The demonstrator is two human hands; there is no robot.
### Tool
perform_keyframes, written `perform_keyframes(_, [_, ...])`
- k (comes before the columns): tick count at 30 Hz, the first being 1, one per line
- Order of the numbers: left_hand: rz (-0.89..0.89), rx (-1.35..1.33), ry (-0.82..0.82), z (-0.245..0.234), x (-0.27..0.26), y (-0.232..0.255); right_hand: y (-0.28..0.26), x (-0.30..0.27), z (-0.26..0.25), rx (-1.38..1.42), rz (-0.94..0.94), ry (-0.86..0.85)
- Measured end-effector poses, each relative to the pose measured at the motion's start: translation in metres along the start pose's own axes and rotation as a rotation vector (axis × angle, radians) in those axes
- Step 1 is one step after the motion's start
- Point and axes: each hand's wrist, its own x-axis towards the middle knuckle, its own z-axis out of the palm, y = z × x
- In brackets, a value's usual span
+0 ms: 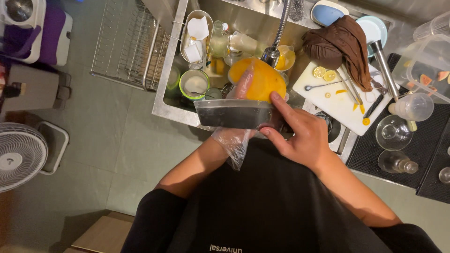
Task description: Slicing mangoes into pieces at a kitchen prep station.
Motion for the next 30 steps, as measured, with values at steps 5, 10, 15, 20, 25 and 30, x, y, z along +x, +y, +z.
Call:
perform_keyframes(5, [0.018,0.041,-0.049,-0.008,0.002,-0.003,0.003,-0.001,0.004,0.031,-0.039,0.052])
perform_keyframes(10, [0.005,0.097,-0.236,-0.018,0.004,-0.010,0.011,-0.004,0.008,0.010,-0.089,0.132])
perform_keyframes(15, [0.003,0.130,-0.134,-0.017,0.005,-0.013,0.014,-0.007,0.010,0.115,0.025,0.143])
perform_keyframes(20, [0.298,0.441,-0.197,-0.046,0.012,-0.007,0.017,-0.011,-0.001,0.131,0.064,0.067])
perform_keyframes(25, [0.392,0.728,-0.178,-0.060,0.015,-0.010,0.019,-0.010,-0.004,0.086,0.184,-0.021])
perform_keyframes(30, [0.086,0.207,-0.211,-0.043,0.013,-0.005,0.016,-0.002,-0.010,0.142,0.098,-0.050])
